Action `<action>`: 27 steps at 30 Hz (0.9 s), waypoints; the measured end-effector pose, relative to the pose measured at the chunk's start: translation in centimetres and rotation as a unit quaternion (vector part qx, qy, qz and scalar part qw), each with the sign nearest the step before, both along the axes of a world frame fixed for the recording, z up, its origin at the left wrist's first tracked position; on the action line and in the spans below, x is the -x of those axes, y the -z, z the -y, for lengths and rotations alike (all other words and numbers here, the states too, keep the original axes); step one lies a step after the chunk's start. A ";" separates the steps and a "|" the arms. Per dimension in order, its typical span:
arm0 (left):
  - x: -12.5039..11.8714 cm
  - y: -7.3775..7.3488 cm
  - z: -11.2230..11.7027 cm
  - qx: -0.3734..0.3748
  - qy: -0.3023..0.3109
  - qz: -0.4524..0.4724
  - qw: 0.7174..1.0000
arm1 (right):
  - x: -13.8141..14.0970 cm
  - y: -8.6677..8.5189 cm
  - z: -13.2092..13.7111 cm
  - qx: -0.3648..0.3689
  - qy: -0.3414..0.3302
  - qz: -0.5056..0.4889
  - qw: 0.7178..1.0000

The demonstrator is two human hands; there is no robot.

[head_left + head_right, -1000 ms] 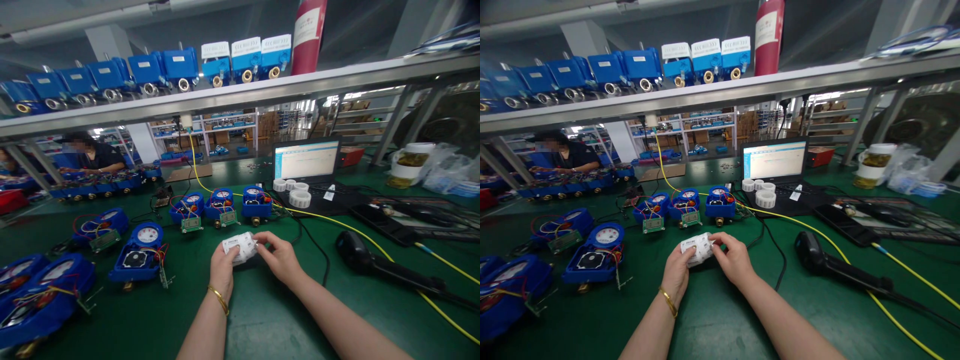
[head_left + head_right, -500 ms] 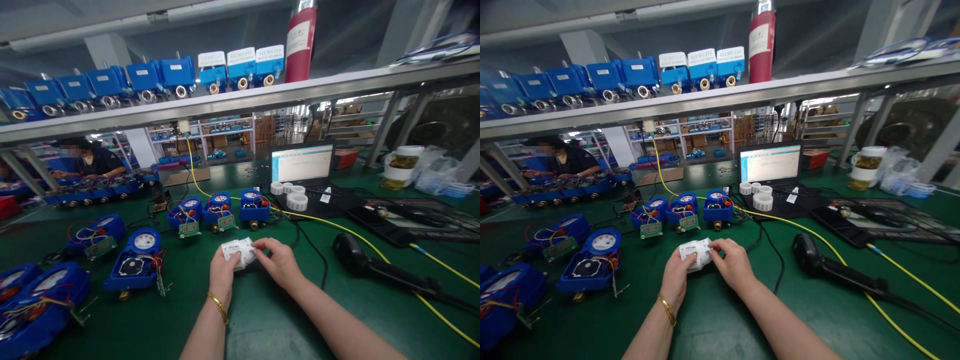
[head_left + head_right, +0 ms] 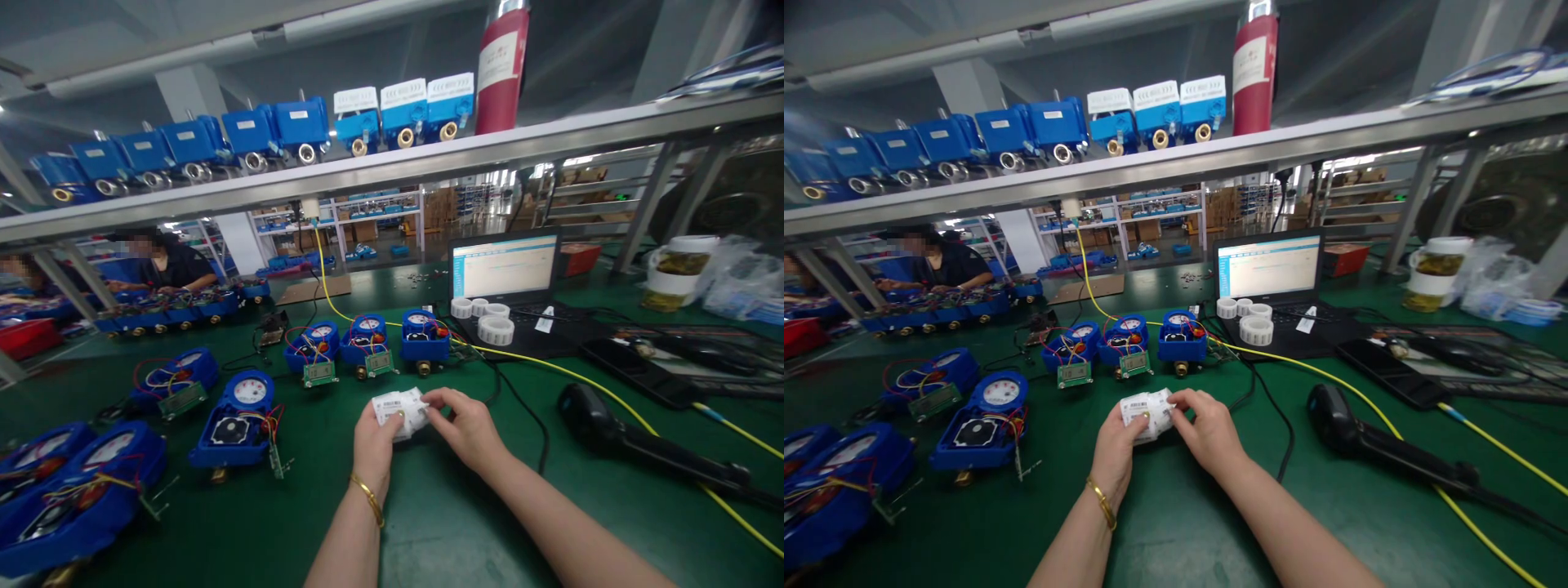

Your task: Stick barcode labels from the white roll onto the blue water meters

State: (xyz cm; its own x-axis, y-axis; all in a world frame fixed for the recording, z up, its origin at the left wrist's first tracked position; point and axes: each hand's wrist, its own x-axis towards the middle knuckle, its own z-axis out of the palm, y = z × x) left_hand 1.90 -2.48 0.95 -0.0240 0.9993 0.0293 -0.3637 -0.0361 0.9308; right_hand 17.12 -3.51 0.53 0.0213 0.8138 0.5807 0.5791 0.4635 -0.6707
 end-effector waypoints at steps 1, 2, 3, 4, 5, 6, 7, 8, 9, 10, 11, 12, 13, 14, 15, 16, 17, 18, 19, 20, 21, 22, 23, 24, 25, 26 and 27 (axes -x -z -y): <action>0.0 0.0 0.0 0.000 0.003 0.002 1.000 | 0.0 0.0 0.0 0.001 0.000 0.000 1.000; 0.0 -0.1 0.1 0.001 0.005 0.005 1.000 | 0.0 -0.1 0.0 0.001 -0.001 0.000 1.000; -0.1 -0.1 0.1 0.001 0.007 0.007 1.000 | 0.0 -0.1 0.1 0.001 -0.002 0.000 1.000; -0.1 -0.1 0.1 0.002 0.009 0.009 1.000 | 0.0 -0.2 0.1 0.001 -0.002 0.000 1.000; -0.1 -0.2 0.1 0.003 0.010 0.011 1.000 | 0.0 -0.2 0.1 -0.001 -0.003 0.002 1.000; -0.1 -0.2 0.1 0.004 0.010 0.014 1.000 | 0.0 -0.2 0.2 -0.006 -0.004 0.005 1.000; -0.1 -0.2 0.1 0.004 0.010 0.017 1.000 | 0.0 -0.2 0.2 -0.014 -0.006 0.011 1.000; -0.1 -0.1 0.1 0.005 0.009 0.019 1.000 | 0.0 -0.3 0.3 -0.025 -0.008 0.019 0.999; -0.1 -0.1 0.1 0.006 0.008 0.023 1.000 | -0.1 -0.3 0.3 -0.039 -0.012 0.029 0.999; -0.1 -0.1 0.1 0.007 0.006 0.026 1.000 | -0.1 -0.3 0.4 -0.056 -0.017 0.040 0.998; -0.1 0.0 0.0 0.008 0.004 0.031 0.999 | -0.1 -0.4 0.4 -0.073 -0.021 0.052 0.996; -0.1 0.0 0.0 0.009 0.003 0.035 0.999 | -0.1 -0.4 0.5 -0.090 -0.024 0.064 0.994; -0.1 0.1 0.0 0.011 0.001 0.040 0.999 | -0.1 -0.5 0.6 -0.106 -0.026 0.077 0.991; -0.1 0.1 0.0 0.014 -0.001 0.045 0.999 | -0.1 -0.6 0.7 -0.119 -0.026 0.091 0.988; -0.1 0.2 0.0 0.017 -0.003 0.049 0.999 | 0.0 -0.7 0.8 -0.129 -0.024 0.103 0.986; -0.1 0.3 0.0 0.021 -0.004 0.053 0.998 | 0.0 -0.8 0.8 -0.138 -0.023 0.115 0.983; -0.2 0.3 0.0 0.024 -0.006 0.058 0.998 | 0.0 -0.9 0.9 -0.145 -0.022 0.125 0.981; -0.2 0.4 0.0 0.027 -0.007 0.061 0.998 | 0.1 -0.9 0.9 -0.151 -0.022 0.131 0.979; -0.2 0.4 0.0 0.030 -0.008 0.065 0.997 | 0.1 -0.9 0.9 -0.157 -0.021 0.134 0.978; -0.2 0.4 0.0 0.033 -0.010 0.069 0.997 | 0.1 -0.8 0.9 -0.161 -0.020 0.134 0.978; -0.3 0.4 0.0 0.036 -0.011 0.074 0.997 | 0.1 -0.7 0.9 -0.162 -0.019 0.131 0.978; -0.3 0.4 0.0 0.039 -0.014 0.080 0.996 | 0.2 -0.6 0.8 -0.159 -0.020 0.126 0.979; -0.3 0.3 0.0 0.043 -0.018 0.087 0.995 | 0.2 -0.5 0.8 -0.152 -0.024 0.119 0.981; -0.3 0.3 -0.1 0.048 -0.024 0.095 0.994 | 0.2 -0.4 0.7 -0.142 -0.032 0.111 0.983; -0.3 0.3 -0.1 0.054 -0.031 0.103 0.993 | 0.3 -0.3 0.7 -0.129 -0.043 0.102 0.985; -0.3 0.2 -0.1 0.060 -0.038 0.112 0.991 | 0.4 -0.2 0.7 -0.115 -0.055 0.092 0.988; -0.3 0.2 -0.1 0.066 -0.046 0.120 0.989 | 0.5 -0.2 0.7 -0.102 -0.065 0.082 0.989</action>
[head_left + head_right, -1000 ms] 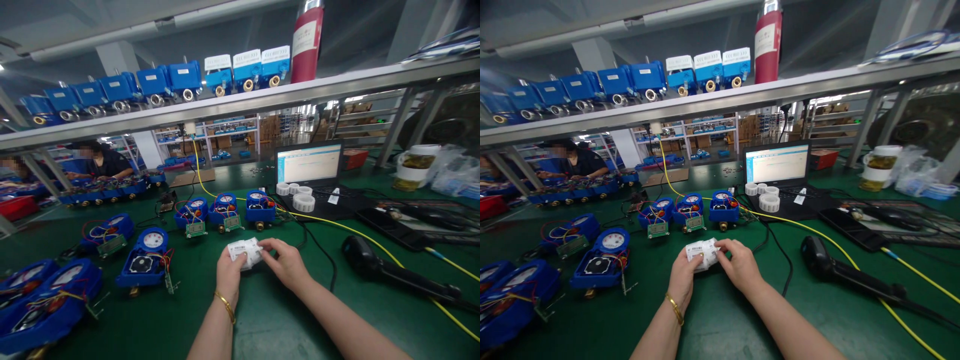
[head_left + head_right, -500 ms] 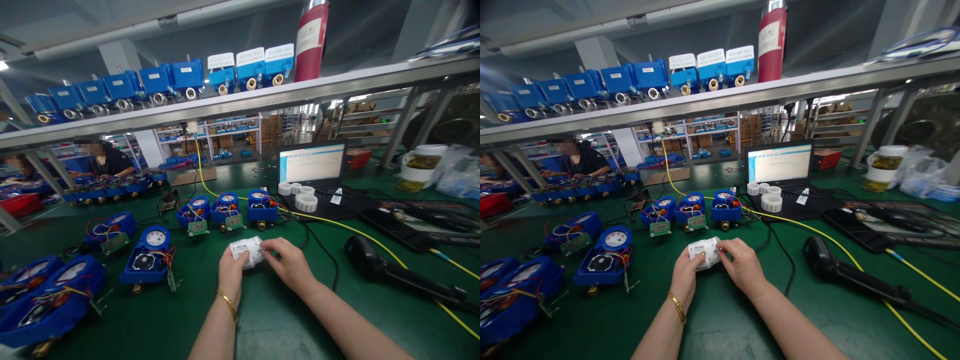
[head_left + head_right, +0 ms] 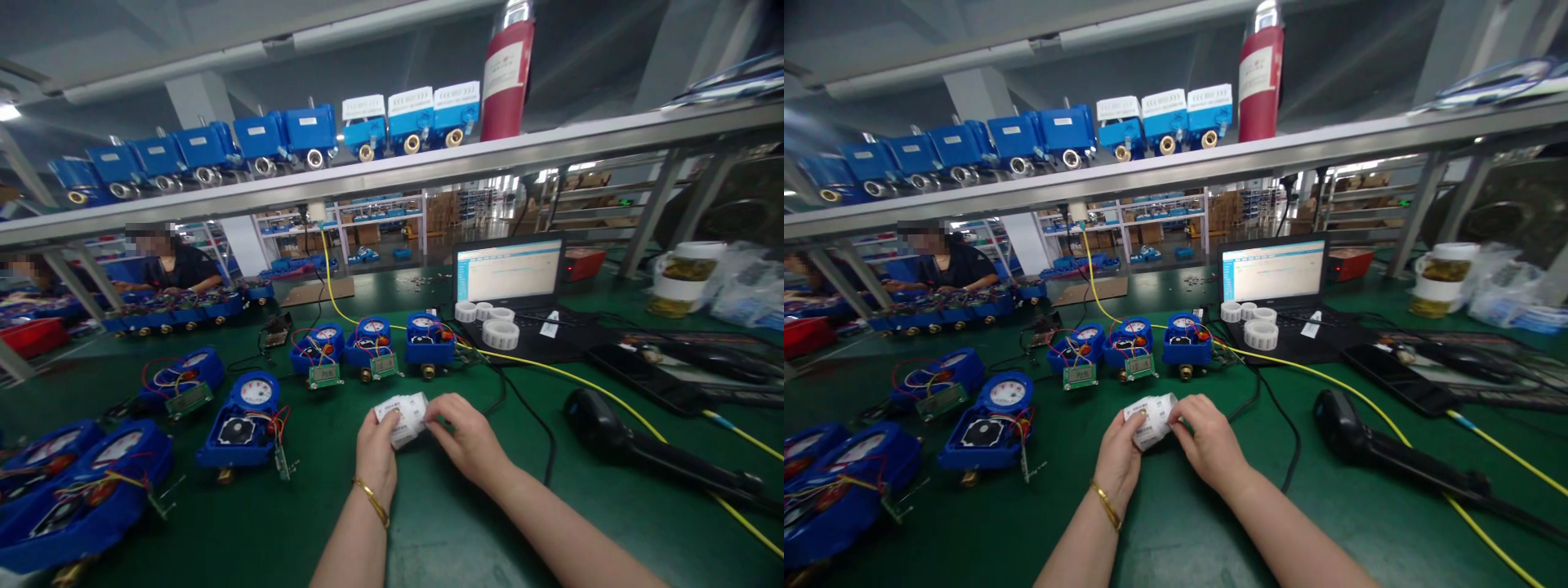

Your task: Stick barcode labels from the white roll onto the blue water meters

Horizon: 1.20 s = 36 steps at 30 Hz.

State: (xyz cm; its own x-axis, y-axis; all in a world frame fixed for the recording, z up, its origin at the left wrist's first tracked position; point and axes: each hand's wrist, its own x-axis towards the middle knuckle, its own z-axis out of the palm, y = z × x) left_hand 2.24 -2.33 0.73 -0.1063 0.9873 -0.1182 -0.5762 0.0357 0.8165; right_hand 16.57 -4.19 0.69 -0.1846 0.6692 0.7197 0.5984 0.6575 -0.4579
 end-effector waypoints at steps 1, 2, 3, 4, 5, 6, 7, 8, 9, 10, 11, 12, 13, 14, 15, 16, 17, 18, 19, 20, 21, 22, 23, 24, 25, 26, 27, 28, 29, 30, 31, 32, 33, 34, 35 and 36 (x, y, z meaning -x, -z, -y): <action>0.0 0.0 0.0 0.006 -0.009 0.008 1.000 | 0.2 0.0 0.0 0.012 -0.006 -0.009 1.000; 0.0 0.0 -0.1 0.011 -0.019 0.015 1.000 | 0.3 0.0 0.1 0.021 -0.010 -0.017 1.000; 0.0 0.0 -0.1 0.017 -0.030 0.021 0.999 | 0.5 0.0 0.1 0.029 -0.012 -0.025 0.999; 0.0 0.1 -0.2 0.022 -0.042 0.027 0.999 | 0.7 0.1 0.2 0.036 -0.012 -0.032 0.999; 0.0 0.1 -0.2 0.028 -0.054 0.032 0.998 | 0.8 0.1 0.3 0.043 -0.011 -0.038 0.998; 0.1 0.2 -0.3 0.034 -0.066 0.038 0.996 | 0.9 0.1 0.3 0.051 -0.011 -0.045 0.998; 0.2 0.3 -0.4 0.040 -0.077 0.044 0.995 | 1.0 0.1 0.4 0.058 -0.010 -0.054 0.997; 0.2 0.3 -0.6 0.047 -0.086 0.050 0.994 | 1.0 0.2 0.4 0.065 -0.007 -0.068 0.996; 0.3 0.3 -0.7 0.053 -0.093 0.056 0.993 | 0.8 0.2 0.4 0.072 -0.001 -0.088 0.994; 0.4 0.3 -0.7 0.058 -0.098 0.061 0.992 | 0.6 0.3 0.2 0.082 0.010 -0.119 0.989; 0.5 0.2 -0.8 0.063 -0.100 0.064 0.991 | 0.3 0.3 -0.1 0.092 0.024 -0.159 0.983; 0.5 0.1 -0.8 0.067 -0.100 0.065 0.991 | 0.0 0.4 -0.5 0.101 0.042 -0.201 0.973; 0.5 0.0 -0.8 0.070 -0.099 0.063 0.991 | -0.5 0.4 -1.1 0.107 0.063 -0.239 0.963; 0.4 -0.1 -0.8 0.071 -0.096 0.060 0.991 | -1.0 0.4 -1.9 0.109 0.085 -0.270 0.953; 0.4 -0.2 -0.8 0.071 -0.093 0.056 0.992 | -1.5 0.4 -2.8 0.108 0.105 -0.292 0.945; 0.3 -0.3 -0.8 0.071 -0.090 0.050 0.992 | -2.0 0.4 -3.8 0.104 0.124 -0.305 0.938; 0.2 -0.4 -0.7 0.070 -0.086 0.044 0.993 | -2.4 0.4 -4.8 0.100 0.143 -0.313 0.934; 0.2 -0.5 -0.7 0.070 -0.084 0.038 0.993 | -2.7 0.4 -5.9 0.096 0.161 -0.323 0.928; 0.1 -0.6 -0.7 0.070 -0.082 0.032 0.994 | -2.9 0.4 -6.8 0.092 0.177 -0.332 0.922; 0.1 -0.6 -0.7 0.071 -0.080 0.026 0.994 | -2.9 0.4 -7.7 0.087 0.193 -0.339 0.917; 0.1 -0.6 -0.7 0.071 -0.079 0.020 0.994 | -2.8 0.3 -8.5 0.083 0.207 -0.344 0.912; 0.0 -0.6 -0.8 0.071 -0.078 0.015 0.994 | -2.7 0.3 -9.2 0.080 0.220 -0.347 0.908; 0.0 -0.5 -0.8 0.071 -0.077 0.011 0.994 | -2.5 0.2 -9.7 0.078 0.231 -0.349 0.905; 0.0 -0.5 -0.9 0.070 -0.076 0.007 0.995 | -2.3 0.2 -10.1 0.078 0.241 -0.349 0.902; 0.0 -0.4 -0.9 0.070 -0.075 0.004 0.995 | -2.1 0.2 -10.4 0.078 0.251 -0.349 0.900; 0.0 -0.3 -1.0 0.070 -0.074 0.001 0.995 | -2.0 0.2 -10.6 0.079 0.259 -0.348 0.897; 0.0 -0.3 -1.0 0.072 -0.073 -0.002 0.995 | -1.9 0.1 -10.8 0.080 0.266 -0.347 0.896; 0.0 -0.2 -1.1 0.073 -0.072 -0.004 0.995 | -1.9 0.1 -10.9 0.081 0.271 -0.345 0.895; 0.0 -0.2 -1.1 0.074 -0.072 -0.006 0.995 | -1.8 0.1 -11.0 0.082 0.274 -0.342 0.895; 0.0 -0.2 -1.1 0.075 -0.071 -0.008 0.995 | -1.8 0.1 -11.1 0.083 0.275 -0.340 0.895; -0.1 -0.2 -1.1 0.075 -0.070 -0.009 0.995 | -1.8 0.1 -11.2 0.083 0.277 -0.338 0.896; -0.1 -0.2 -1.1 0.074 -0.070 -0.010 0.995 | -1.7 0.1 -11.3 0.084 0.278 -0.336 0.896; -0.1 -0.3 -1.1 0.073 -0.069 -0.011 0.995 | -1.6 0.2 -11.4 0.084 0.281 -0.335 0.895; -0.1 -0.3 -1.1 0.072 -0.069 -0.012 0.995 | -1.5 0.2 -11.5 0.084 0.283 -0.336 0.894; -0.2 -0.3 -1.1 0.070 -0.069 -0.013 0.995 | -1.4 0.2 -11.6 0.083 0.287 -0.337 0.893; -0.2 -0.4 -1.2 0.069 -0.069 -0.014 0.995 | -1.3 0.2 -11.6 0.082 0.290 -0.338 0.892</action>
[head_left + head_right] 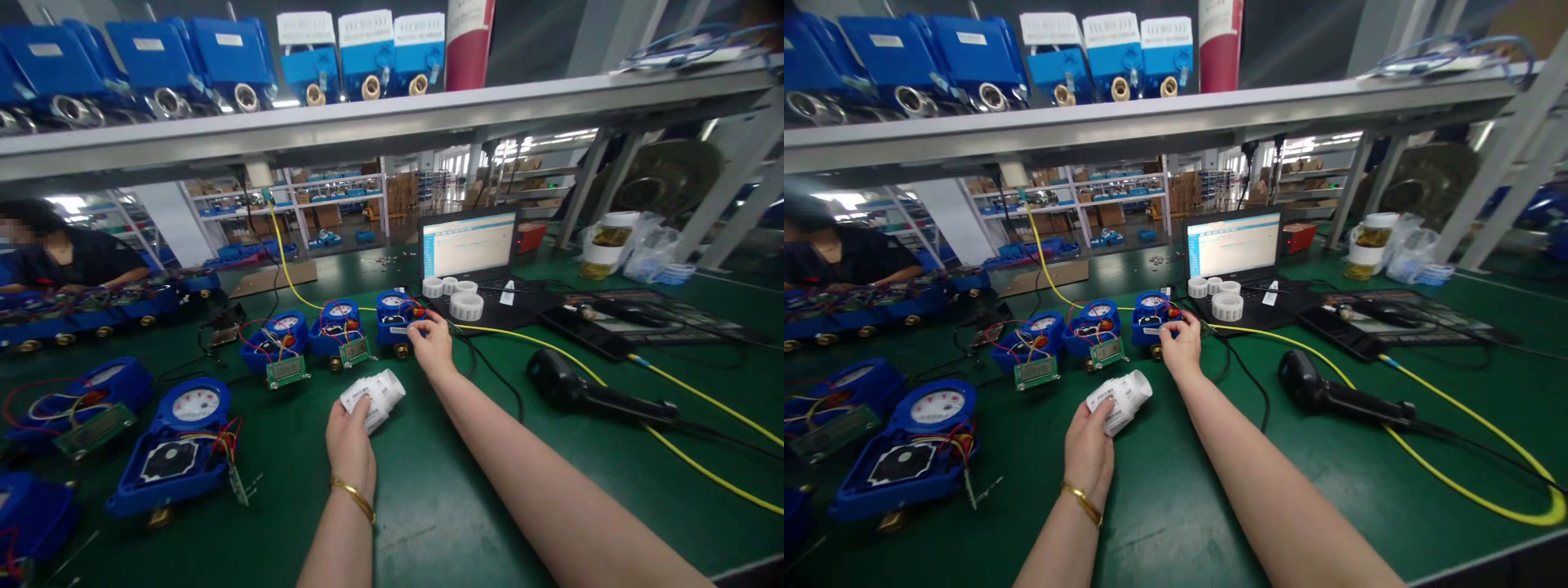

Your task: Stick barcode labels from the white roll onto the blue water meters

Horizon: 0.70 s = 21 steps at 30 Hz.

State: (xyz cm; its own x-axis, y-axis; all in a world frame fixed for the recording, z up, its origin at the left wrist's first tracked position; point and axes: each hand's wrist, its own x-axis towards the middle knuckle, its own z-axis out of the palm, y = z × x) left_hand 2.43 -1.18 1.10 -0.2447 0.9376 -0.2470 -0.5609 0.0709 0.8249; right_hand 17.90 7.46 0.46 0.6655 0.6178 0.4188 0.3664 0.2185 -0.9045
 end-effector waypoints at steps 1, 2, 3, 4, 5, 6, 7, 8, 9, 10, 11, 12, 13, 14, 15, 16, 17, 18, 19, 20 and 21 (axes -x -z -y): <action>0.0 0.0 0.0 -0.001 0.000 -0.001 1.000 | 0.1 0.0 -0.1 -0.001 0.003 -0.001 1.000; -0.1 0.0 0.0 -0.001 0.000 -0.002 1.000 | 0.2 0.0 -0.1 -0.003 0.006 -0.001 1.000; -0.1 0.0 -0.1 -0.001 0.000 -0.003 1.000 | 0.2 0.1 -0.2 -0.005 0.009 0.000 1.000; -0.1 -0.1 -0.1 0.000 0.000 -0.004 1.000 | 0.3 0.1 -0.2 -0.009 0.011 0.001 1.000; -0.1 -0.1 -0.1 0.001 0.001 -0.005 1.000 | 0.3 0.1 -0.2 -0.013 0.014 0.003 1.000; -0.1 -0.1 -0.1 0.002 0.001 -0.005 1.000 | 0.4 0.1 -0.2 -0.017 0.018 0.004 1.000; -0.2 -0.2 -0.1 0.004 0.002 -0.006 1.000 | 0.4 0.1 -0.2 -0.021 0.021 0.004 1.000; -0.2 -0.2 -0.1 0.005 0.002 -0.007 1.000 | 0.5 0.1 -0.2 -0.024 0.025 0.004 0.999; -0.2 -0.2 -0.1 0.005 0.003 -0.007 1.000 | 0.5 0.1 -0.2 -0.028 0.028 0.004 0.999; -0.1 -0.3 -0.1 0.005 0.003 -0.008 1.000 | 0.6 0.2 -0.2 -0.030 0.031 0.004 0.999; -0.1 -0.3 0.0 0.005 0.003 -0.009 1.000 | 0.6 0.2 -0.2 -0.033 0.034 0.004 0.999; -0.1 -0.3 0.0 0.006 0.003 -0.009 1.000 | 0.6 0.2 -0.2 -0.034 0.036 0.004 0.999; -0.1 -0.3 0.0 0.005 0.003 -0.010 1.000 | 0.7 0.2 -0.3 -0.036 0.037 0.004 0.999; -0.1 -0.3 0.0 0.005 0.002 -0.011 1.000 | 0.7 0.2 -0.2 -0.037 0.038 0.004 0.999; -0.1 -0.2 0.0 0.004 0.002 -0.012 1.000 | 0.7 0.2 -0.2 -0.038 0.039 0.004 0.999; -0.2 -0.2 0.0 0.004 0.003 -0.012 1.000 | 0.7 0.1 -0.2 -0.039 0.039 0.005 0.998; -0.2 -0.2 -0.1 0.003 0.003 -0.012 1.000 | 0.8 0.1 -0.2 -0.040 0.038 0.005 0.998; -0.2 -0.2 -0.1 0.003 0.004 -0.013 1.000 | 0.8 0.1 -0.2 -0.040 0.038 0.006 0.998; -0.2 -0.2 -0.1 0.003 0.004 -0.012 1.000 | 0.8 0.1 -0.2 -0.041 0.038 0.006 0.998; -0.2 -0.2 -0.1 0.003 0.005 -0.012 1.000 | 0.8 0.1 -0.2 -0.041 0.039 0.006 0.998; -0.2 -0.2 -0.1 0.002 0.006 -0.012 1.000 | 0.8 0.1 -0.2 -0.041 0.040 0.006 0.998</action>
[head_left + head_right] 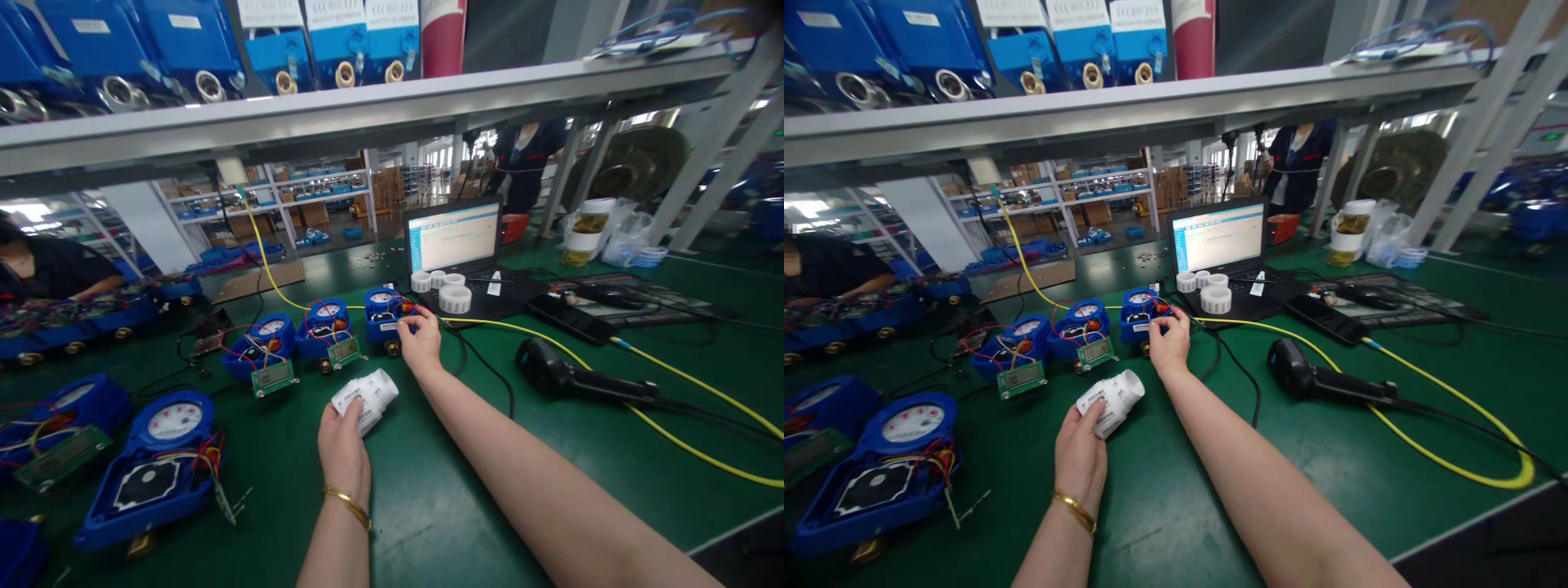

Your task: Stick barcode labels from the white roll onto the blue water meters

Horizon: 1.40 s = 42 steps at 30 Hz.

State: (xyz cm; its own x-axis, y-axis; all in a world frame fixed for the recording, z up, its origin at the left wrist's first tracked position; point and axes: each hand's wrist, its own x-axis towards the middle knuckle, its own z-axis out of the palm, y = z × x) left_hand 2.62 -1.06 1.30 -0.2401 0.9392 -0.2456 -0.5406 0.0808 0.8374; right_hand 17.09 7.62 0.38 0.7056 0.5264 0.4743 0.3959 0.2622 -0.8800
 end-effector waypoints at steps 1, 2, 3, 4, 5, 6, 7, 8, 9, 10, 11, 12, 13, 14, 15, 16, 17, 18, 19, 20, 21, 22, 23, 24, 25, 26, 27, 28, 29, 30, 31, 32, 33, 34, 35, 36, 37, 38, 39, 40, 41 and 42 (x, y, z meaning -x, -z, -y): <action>0.0 0.0 0.0 0.000 0.000 0.000 1.000 | 0.0 0.0 0.0 -0.001 0.001 -0.001 1.000; 0.0 0.0 0.0 -0.001 0.001 0.000 1.000 | 0.0 0.0 0.0 -0.001 0.003 -0.001 1.000; 0.0 0.0 0.0 -0.001 0.001 0.000 1.000 | 0.0 0.0 0.0 -0.002 0.004 -0.002 1.000; 0.0 0.0 0.0 -0.002 0.001 0.000 1.000 | 0.0 0.0 0.0 -0.003 0.005 -0.002 1.000; 0.0 0.0 0.0 -0.002 0.000 -0.001 1.000 | 0.1 0.0 0.0 -0.004 0.006 -0.002 1.000; 0.0 0.0 0.0 -0.002 0.000 -0.002 1.000 | 0.1 0.0 0.0 -0.005 0.007 -0.002 1.000; 0.0 0.1 0.0 -0.001 0.000 -0.002 1.000 | 0.1 0.0 0.0 -0.005 0.008 -0.001 1.000; 0.0 0.1 0.0 -0.001 0.000 -0.002 1.000 | 0.1 0.0 0.0 -0.005 0.008 -0.001 1.000; 0.0 0.1 -0.1 -0.001 0.000 -0.002 1.000 | 0.1 0.0 -0.1 -0.005 0.009 -0.001 1.000; 0.0 0.1 -0.1 -0.001 0.001 -0.003 1.000 | 0.1 0.0 -0.1 -0.005 0.010 0.000 1.000; 0.0 0.1 -0.1 -0.001 0.001 -0.003 1.000 | 0.1 0.0 -0.1 -0.005 0.011 0.000 1.000; 0.0 0.1 -0.1 -0.001 0.000 -0.003 1.000 | 0.1 0.0 -0.1 -0.005 0.012 0.001 1.000; 0.0 0.1 -0.1 0.000 0.000 -0.003 1.000 | 0.2 0.0 -0.1 -0.005 0.013 0.001 1.000; 0.0 0.1 -0.1 0.001 -0.001 -0.004 1.000 | 0.2 0.0 -0.1 -0.004 0.014 0.002 1.000; 0.0 0.0 0.0 0.002 -0.001 -0.004 1.000 | 0.2 0.0 -0.1 -0.004 0.015 0.003 1.000; 0.0 0.0 0.0 0.003 -0.001 -0.004 1.000 | 0.2 0.0 -0.1 -0.003 0.016 0.004 1.000; 0.0 -0.1 0.0 0.004 -0.001 -0.003 1.000 | 0.2 0.0 -0.1 -0.003 0.017 0.005 1.000; 0.0 -0.1 0.1 0.004 0.000 -0.003 1.000 | 0.2 -0.1 -0.1 -0.002 0.018 0.007 1.000; 0.0 -0.2 0.1 0.006 -0.001 -0.002 1.000 | 0.2 -0.1 0.0 -0.001 0.018 0.009 1.000; 0.0 -0.2 0.1 0.007 -0.001 -0.002 1.000 | 0.2 -0.2 0.0 0.000 0.019 0.012 1.000; 0.0 -0.2 0.1 0.008 -0.001 -0.001 1.000 | 0.2 -0.2 0.0 0.002 0.018 0.014 1.000; 0.0 -0.2 0.1 0.008 -0.001 0.000 1.000 | 0.2 -0.2 0.0 0.004 0.018 0.017 1.000; 0.0 -0.2 0.2 0.008 -0.001 0.000 1.000 | 0.2 -0.3 0.1 0.005 0.017 0.021 1.000; 0.0 -0.2 0.2 0.008 0.000 0.000 1.000 | 0.2 -0.3 0.1 0.007 0.017 0.025 1.000; 0.0 -0.2 0.2 0.007 0.000 0.000 1.000 | 0.2 -0.3 0.1 0.008 0.016 0.029 0.999; 0.0 -0.2 0.1 0.006 0.000 0.000 1.000 | 0.3 -0.3 0.2 0.009 0.016 0.033 0.999; 0.1 -0.2 0.1 0.004 0.000 0.000 1.000 | 0.3 -0.3 0.2 0.011 0.016 0.038 0.999; 0.1 -0.1 0.1 0.003 0.000 0.000 1.000 | 0.3 -0.3 0.2 0.012 0.016 0.042 0.999; 0.1 -0.1 0.1 0.002 -0.001 -0.001 1.000 | 0.4 -0.3 0.2 0.013 0.016 0.047 0.999; 0.1 -0.1 0.1 0.002 -0.001 -0.002 1.000 | 0.4 -0.3 0.2 0.013 0.016 0.051 0.998; 0.1 -0.1 0.1 0.002 -0.001 -0.003 1.000 | 0.5 -0.3 0.2 0.013 0.017 0.056 0.998; 0.2 -0.1 0.0 0.003 -0.001 -0.004 1.000 | 0.5 -0.3 0.2 0.013 0.018 0.060 0.998; 0.2 -0.1 0.0 0.003 -0.001 -0.005 1.000 | 0.6 -0.3 0.2 0.012 0.020 0.065 0.998; 0.2 0.0 0.0 0.003 -0.001 -0.005 1.000 | 0.6 -0.3 0.2 0.011 0.023 0.068 0.997; 0.2 0.0 0.0 0.002 -0.001 -0.005 1.000 | 0.7 -0.3 0.2 0.011 0.028 0.071 0.997; 0.2 0.0 0.0 0.002 0.000 -0.004 1.000 | 0.8 -0.3 0.1 0.012 0.034 0.072 0.997; 0.2 0.1 0.0 0.000 0.001 -0.003 1.000 | 0.8 -0.4 0.1 0.013 0.040 0.071 0.997; 0.2 0.1 0.0 -0.001 0.002 -0.003 1.000 | 0.9 -0.4 0.0 0.015 0.047 0.070 0.996; 0.3 0.2 0.0 -0.003 0.003 -0.002 1.000 | 1.0 -0.5 -0.1 0.017 0.052 0.068 0.996; 0.3 0.3 0.0 -0.005 0.005 -0.003 1.000 | 1.2 -0.5 -0.1 0.019 0.057 0.068 0.996; 0.3 0.4 -0.1 -0.007 0.007 -0.003 1.000 | 1.3 -0.6 -0.2 0.020 0.059 0.069 0.996; 0.3 0.4 -0.1 -0.010 0.008 -0.004 1.000 | 1.4 -0.6 -0.2 0.020 0.059 0.071 0.996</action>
State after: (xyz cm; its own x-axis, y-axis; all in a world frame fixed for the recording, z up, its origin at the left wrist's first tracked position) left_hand 2.30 -1.00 0.85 -0.2265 0.9475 -0.2257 -0.5334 0.0732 0.8427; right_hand 15.71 7.83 1.02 0.6902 0.4651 0.5544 0.5435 0.1727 -0.8214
